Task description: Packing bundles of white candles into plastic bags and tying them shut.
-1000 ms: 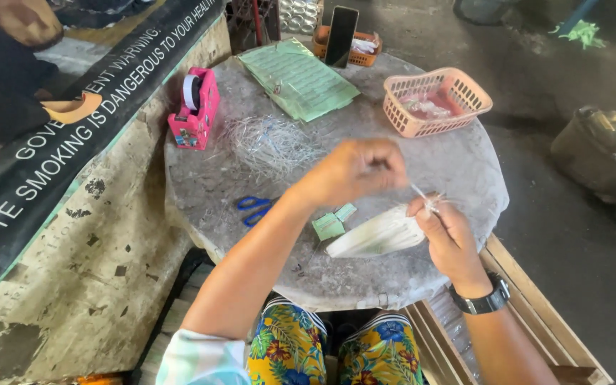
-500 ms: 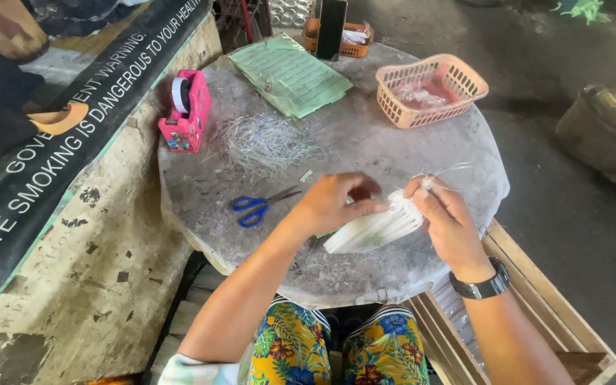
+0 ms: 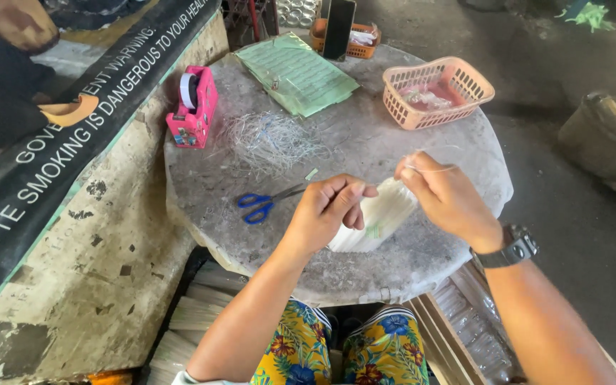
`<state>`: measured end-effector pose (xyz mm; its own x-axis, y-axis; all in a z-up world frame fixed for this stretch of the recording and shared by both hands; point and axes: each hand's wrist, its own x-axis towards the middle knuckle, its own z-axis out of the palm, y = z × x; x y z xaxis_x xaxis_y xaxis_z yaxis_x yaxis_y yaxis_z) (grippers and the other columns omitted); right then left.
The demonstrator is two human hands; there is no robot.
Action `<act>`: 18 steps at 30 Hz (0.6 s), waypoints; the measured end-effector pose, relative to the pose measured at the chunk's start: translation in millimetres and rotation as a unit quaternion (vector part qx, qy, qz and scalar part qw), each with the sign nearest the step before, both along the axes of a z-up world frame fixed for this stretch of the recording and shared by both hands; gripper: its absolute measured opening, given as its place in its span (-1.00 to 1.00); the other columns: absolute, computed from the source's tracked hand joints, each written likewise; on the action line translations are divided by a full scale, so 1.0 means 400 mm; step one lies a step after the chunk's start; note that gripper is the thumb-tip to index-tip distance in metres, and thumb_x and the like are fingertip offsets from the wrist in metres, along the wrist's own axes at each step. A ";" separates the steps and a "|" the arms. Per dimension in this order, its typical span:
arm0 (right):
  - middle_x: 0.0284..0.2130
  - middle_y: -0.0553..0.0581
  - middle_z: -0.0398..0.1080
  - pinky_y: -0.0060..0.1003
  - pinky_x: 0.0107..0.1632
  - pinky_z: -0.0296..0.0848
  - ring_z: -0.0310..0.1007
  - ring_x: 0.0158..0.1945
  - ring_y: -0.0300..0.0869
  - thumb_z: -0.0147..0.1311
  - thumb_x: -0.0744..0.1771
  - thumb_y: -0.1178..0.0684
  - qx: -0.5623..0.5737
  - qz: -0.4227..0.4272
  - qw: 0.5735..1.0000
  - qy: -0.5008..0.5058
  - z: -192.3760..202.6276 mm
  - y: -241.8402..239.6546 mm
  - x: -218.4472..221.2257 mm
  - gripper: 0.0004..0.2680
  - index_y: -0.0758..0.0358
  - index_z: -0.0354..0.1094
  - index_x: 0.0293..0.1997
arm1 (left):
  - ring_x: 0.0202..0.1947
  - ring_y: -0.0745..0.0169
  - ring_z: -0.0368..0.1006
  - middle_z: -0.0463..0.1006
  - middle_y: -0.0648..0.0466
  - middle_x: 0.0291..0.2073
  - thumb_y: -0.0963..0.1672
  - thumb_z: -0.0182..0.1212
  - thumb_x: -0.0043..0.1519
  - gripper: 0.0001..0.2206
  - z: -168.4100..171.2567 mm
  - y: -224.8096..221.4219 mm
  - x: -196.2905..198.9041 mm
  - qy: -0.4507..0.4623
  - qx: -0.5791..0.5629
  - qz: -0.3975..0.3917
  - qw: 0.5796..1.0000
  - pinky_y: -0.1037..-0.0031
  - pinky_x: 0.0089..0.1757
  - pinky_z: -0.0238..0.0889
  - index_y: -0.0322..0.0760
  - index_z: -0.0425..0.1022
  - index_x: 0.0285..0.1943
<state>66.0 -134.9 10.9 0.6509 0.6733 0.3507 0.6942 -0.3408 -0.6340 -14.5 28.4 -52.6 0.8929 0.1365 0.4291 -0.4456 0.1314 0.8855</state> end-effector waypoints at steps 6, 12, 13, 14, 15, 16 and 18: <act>-0.81 0.28 0.23 -0.06 -0.50 0.23 0.28 -0.61 0.18 -0.17 0.27 0.08 -0.182 0.023 0.963 -0.195 0.110 0.089 -0.035 -0.88 0.26 0.13 -0.48 | -0.70 0.23 0.35 0.21 0.05 -0.83 -0.19 -0.13 0.20 -0.81 0.060 -0.054 -0.051 -0.066 -0.148 -0.020 0.987 0.59 -0.53 0.26 -0.50 0.38 -0.26; -0.81 0.06 0.12 -0.36 -0.55 0.19 0.12 -0.65 -0.27 -0.19 0.30 0.07 -0.053 0.131 0.984 -0.108 0.255 0.155 -0.126 -0.87 0.18 0.13 -0.49 | -0.66 0.20 0.36 0.21 0.04 -0.84 -0.20 -0.18 0.23 -0.79 0.110 -0.206 -0.089 -0.154 -0.235 0.031 0.959 0.59 -0.49 0.25 -0.51 0.36 -0.31; -0.60 0.02 0.21 -0.39 -0.43 0.17 0.18 -0.53 -0.28 -0.25 0.30 0.08 -0.054 0.160 0.977 -0.134 0.284 0.151 -0.152 -0.88 0.20 0.17 -0.43 | -0.64 0.25 0.31 0.18 0.06 -0.79 -0.18 -0.20 0.26 -0.82 0.126 -0.220 -0.088 -0.195 -0.247 0.004 0.949 0.59 -0.47 0.21 -0.40 0.32 -0.27; -0.40 -0.01 0.30 -0.42 -0.32 0.15 0.23 -0.41 -0.29 -0.31 0.30 0.10 -0.054 0.185 0.968 -0.161 0.314 0.145 -0.177 -0.85 0.22 0.22 -0.38 | -0.62 0.31 0.26 0.15 0.09 -0.73 -0.16 -0.23 0.29 -0.85 0.144 -0.235 -0.086 -0.235 -0.257 -0.026 0.937 0.59 -0.45 0.16 -0.28 0.29 -0.23; -0.40 -0.01 0.30 -0.42 -0.32 0.15 0.23 -0.41 -0.29 -0.31 0.30 0.10 -0.053 0.186 0.967 -0.165 0.341 0.133 -0.199 -0.85 0.22 0.22 -0.38 | -0.62 0.31 0.26 0.15 0.09 -0.73 -0.16 -0.23 0.29 -0.85 0.158 -0.240 -0.082 -0.239 -0.255 -0.026 0.936 0.59 -0.45 0.16 -0.28 0.29 -0.23; -0.38 0.01 0.31 -0.43 -0.24 0.16 0.28 -0.35 -0.28 -0.32 0.30 0.09 -0.047 0.166 0.963 -0.208 0.368 0.118 -0.223 -0.85 0.23 0.22 -0.36 | -0.61 0.28 0.26 0.15 0.06 -0.71 -0.18 -0.22 0.30 -0.87 0.173 -0.245 -0.077 -0.269 -0.249 -0.058 0.929 0.58 -0.43 0.18 -0.29 0.28 -0.21; -0.37 0.02 0.31 -0.44 -0.17 0.16 0.32 -0.28 -0.27 -0.33 0.31 0.08 -0.040 0.140 0.956 -0.254 0.405 0.083 -0.261 -0.84 0.24 0.22 -0.35 | -0.59 0.26 0.26 0.16 0.04 -0.68 -0.20 -0.21 0.30 -0.88 0.189 -0.246 -0.041 -0.301 -0.241 -0.095 0.918 0.56 -0.40 0.20 -0.29 0.28 -0.19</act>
<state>-38.3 -101.5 173.1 0.2002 0.8345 0.5134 0.9768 -0.1291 -0.1711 -30.9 -69.8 23.2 0.5416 0.3067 0.7827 -0.7636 0.5689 0.3054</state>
